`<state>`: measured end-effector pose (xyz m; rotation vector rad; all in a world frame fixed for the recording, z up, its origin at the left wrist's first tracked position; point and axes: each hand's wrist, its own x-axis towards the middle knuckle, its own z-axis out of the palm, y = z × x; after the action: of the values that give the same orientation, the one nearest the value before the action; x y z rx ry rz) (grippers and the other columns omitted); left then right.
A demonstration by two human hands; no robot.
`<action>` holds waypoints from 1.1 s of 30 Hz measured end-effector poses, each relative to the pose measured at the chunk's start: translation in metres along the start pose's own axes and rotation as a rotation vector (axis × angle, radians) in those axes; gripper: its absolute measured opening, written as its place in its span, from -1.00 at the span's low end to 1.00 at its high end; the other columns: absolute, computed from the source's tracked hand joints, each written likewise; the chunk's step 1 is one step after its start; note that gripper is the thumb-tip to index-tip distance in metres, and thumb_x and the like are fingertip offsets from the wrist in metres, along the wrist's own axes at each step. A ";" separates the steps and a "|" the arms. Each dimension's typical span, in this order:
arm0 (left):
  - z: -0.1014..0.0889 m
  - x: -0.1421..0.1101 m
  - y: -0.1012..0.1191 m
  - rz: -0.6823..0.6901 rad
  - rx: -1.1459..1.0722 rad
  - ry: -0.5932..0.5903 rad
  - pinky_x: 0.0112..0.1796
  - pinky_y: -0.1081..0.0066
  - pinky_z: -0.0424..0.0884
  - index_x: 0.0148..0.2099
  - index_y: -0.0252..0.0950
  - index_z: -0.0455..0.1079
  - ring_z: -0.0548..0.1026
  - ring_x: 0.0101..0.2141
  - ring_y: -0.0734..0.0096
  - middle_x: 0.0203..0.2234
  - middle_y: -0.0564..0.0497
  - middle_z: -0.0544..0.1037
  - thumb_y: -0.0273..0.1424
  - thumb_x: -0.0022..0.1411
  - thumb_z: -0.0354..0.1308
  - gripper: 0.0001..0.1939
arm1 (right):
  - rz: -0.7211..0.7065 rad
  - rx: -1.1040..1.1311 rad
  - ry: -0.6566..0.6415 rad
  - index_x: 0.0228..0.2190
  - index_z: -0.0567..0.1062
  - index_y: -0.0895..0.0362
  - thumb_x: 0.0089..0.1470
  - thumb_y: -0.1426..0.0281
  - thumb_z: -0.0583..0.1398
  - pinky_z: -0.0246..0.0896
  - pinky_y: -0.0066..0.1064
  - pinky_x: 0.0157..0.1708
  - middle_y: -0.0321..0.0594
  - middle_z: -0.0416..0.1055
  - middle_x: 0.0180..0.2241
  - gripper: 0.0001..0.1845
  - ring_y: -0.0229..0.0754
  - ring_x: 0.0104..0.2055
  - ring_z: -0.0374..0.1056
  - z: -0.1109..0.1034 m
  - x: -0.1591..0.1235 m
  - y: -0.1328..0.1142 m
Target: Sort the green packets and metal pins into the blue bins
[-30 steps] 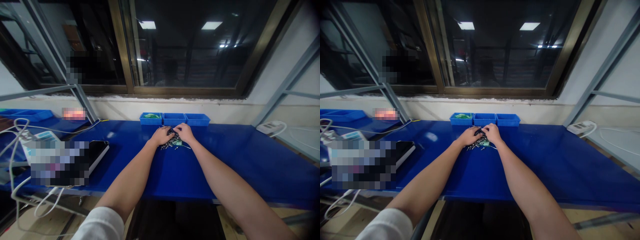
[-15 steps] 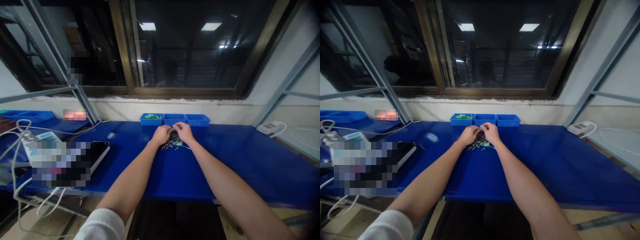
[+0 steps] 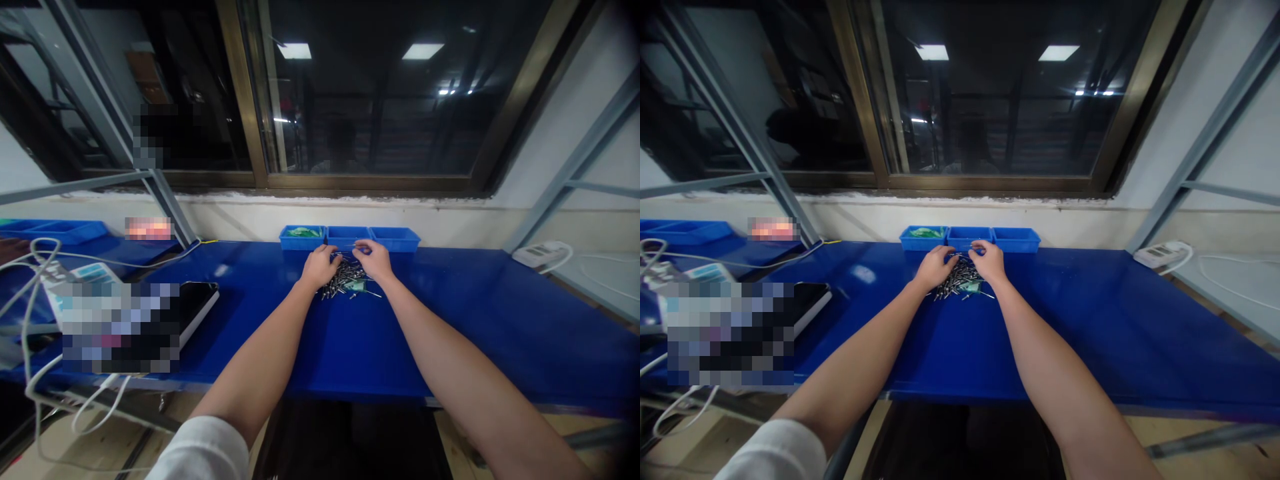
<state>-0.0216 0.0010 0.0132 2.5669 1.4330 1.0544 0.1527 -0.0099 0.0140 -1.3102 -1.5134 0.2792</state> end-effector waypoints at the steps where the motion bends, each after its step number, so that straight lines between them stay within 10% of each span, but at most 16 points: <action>1: 0.001 0.000 -0.001 -0.019 0.003 0.001 -0.04 0.34 0.32 0.00 -0.30 0.36 0.42 -0.10 0.25 -0.12 -0.11 0.47 -0.27 0.26 -0.02 -0.66 | 0.010 -0.056 0.021 -0.19 0.50 0.13 -0.08 0.35 0.17 0.23 -0.29 -0.13 -0.19 0.51 -0.25 -0.66 -0.12 -0.20 0.34 -0.003 0.002 0.004; 9: 0.004 0.000 -0.005 -0.085 0.026 -0.061 -0.01 0.31 0.31 0.00 -0.27 0.37 0.41 -0.07 0.24 -0.10 -0.10 0.44 -0.32 0.23 -0.02 -0.68 | 0.172 -0.441 0.039 0.10 0.26 0.02 -0.08 0.24 0.18 0.00 0.04 -0.02 -0.16 0.21 0.13 -0.34 0.18 0.09 0.02 -0.021 0.013 0.025; 23: 0.006 0.000 -0.007 -0.069 0.041 -0.123 -0.01 0.32 0.31 -0.05 -0.26 0.39 0.43 -0.09 0.25 -0.14 -0.09 0.45 -0.31 0.21 0.00 -0.70 | 0.222 -0.438 -0.103 0.12 0.22 0.01 -0.20 0.15 0.26 0.02 0.11 -0.01 -0.09 -0.08 0.27 -0.19 0.28 0.15 -0.02 -0.020 0.019 0.048; 33: 0.010 -0.003 -0.008 0.000 0.033 -0.298 0.06 0.31 0.23 0.07 -0.28 0.35 0.33 0.07 0.22 0.04 -0.12 0.41 -0.09 0.26 -0.12 -0.49 | 0.000 -0.357 -0.002 -0.27 0.50 0.17 -0.05 0.35 0.15 0.08 -0.22 0.00 -0.08 0.41 -0.22 -0.72 -0.04 -0.08 0.25 -0.016 0.015 0.028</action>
<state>-0.0225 0.0063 0.0010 2.6062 1.3832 0.6170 0.1840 0.0055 0.0080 -1.5875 -1.6146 0.0074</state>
